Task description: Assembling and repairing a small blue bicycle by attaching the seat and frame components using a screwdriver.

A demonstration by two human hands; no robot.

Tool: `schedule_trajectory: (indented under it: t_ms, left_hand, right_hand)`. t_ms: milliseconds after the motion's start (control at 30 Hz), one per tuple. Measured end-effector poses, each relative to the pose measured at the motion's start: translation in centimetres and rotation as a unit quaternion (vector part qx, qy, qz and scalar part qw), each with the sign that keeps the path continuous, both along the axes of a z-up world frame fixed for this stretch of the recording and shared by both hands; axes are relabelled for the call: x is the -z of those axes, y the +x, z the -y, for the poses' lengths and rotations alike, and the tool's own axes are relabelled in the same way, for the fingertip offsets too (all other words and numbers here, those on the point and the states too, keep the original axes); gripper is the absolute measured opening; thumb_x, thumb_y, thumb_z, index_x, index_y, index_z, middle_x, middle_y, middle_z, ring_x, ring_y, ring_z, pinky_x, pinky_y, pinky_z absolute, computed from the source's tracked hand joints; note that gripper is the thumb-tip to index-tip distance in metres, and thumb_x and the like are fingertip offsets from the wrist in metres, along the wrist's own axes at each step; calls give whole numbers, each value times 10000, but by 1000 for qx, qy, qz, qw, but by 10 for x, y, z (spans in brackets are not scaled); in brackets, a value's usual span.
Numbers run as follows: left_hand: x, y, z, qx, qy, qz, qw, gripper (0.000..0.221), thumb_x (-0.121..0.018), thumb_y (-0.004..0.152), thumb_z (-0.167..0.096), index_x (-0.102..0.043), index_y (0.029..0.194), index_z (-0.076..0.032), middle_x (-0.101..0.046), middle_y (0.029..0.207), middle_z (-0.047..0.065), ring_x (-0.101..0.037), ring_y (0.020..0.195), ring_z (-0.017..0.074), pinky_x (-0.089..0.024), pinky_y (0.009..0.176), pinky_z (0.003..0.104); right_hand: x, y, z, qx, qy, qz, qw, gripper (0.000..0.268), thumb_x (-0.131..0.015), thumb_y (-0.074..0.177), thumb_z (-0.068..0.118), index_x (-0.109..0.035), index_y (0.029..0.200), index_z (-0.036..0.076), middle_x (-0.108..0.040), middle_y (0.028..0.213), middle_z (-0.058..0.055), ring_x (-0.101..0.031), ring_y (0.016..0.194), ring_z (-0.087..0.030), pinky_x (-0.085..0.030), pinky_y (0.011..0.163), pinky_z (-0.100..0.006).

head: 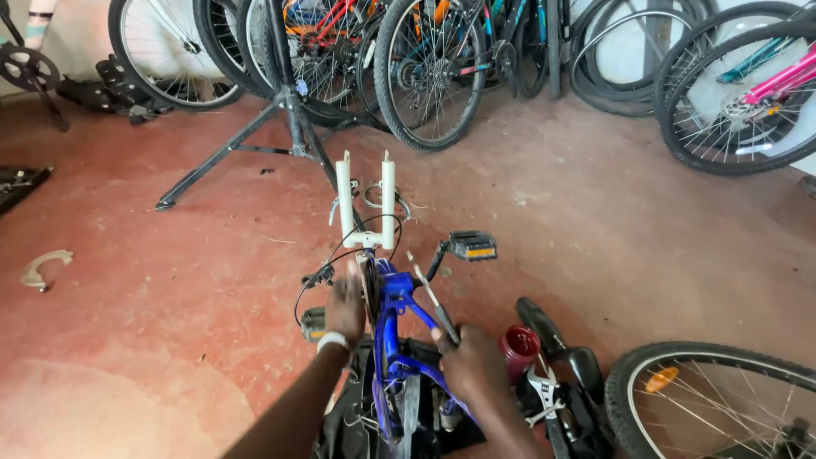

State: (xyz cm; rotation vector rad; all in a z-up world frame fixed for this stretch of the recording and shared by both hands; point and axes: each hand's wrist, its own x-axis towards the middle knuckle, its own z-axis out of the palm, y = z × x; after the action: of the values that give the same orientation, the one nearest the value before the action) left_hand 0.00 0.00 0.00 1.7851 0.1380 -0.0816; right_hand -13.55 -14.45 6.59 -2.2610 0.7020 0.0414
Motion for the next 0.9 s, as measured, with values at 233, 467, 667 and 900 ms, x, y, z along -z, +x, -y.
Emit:
schedule_trajectory:
  t_ms: [233,467,667,900]
  left_hand:
    - [31,-4,-6,11,75,105,992,462,-398,897,-401,-564,1068,-5,-614,1047,166,-581,944,297,-446,857,381]
    - [46,46,-10,117,253,33,960,476,-247,901,-388,-594,944,-64,-649,1016,150,-593,925,367,-450,810,456]
    - [18,56,-29,128,234,-60,962,460,-351,848,-394,-667,949,-76,-682,937,118,-608,876,295,-448,803,401]
    - [-38,36,-26,162,253,-124,946,570,-286,875,-363,-647,1120,4,-641,1175,176,-533,1184,354,-396,1023,459]
  right_hand:
    - [-13,-1,-9,56,99,2,994,312,-534,908,358,-656,832,82,-621,567,-5,-528,470,-134,-397,467,-272]
    - [18,15,1,52,29,88,994,339,-471,905,394,-580,867,74,-644,735,-70,-604,631,-238,-452,624,-374]
    - [-23,44,10,53,141,89,985,244,-422,949,291,-555,1037,106,-615,632,-35,-549,456,-153,-409,411,-297]
    - [-59,73,6,-92,49,63,993,456,-397,938,248,-439,1134,-161,-674,601,-187,-619,359,-265,-557,322,-373]
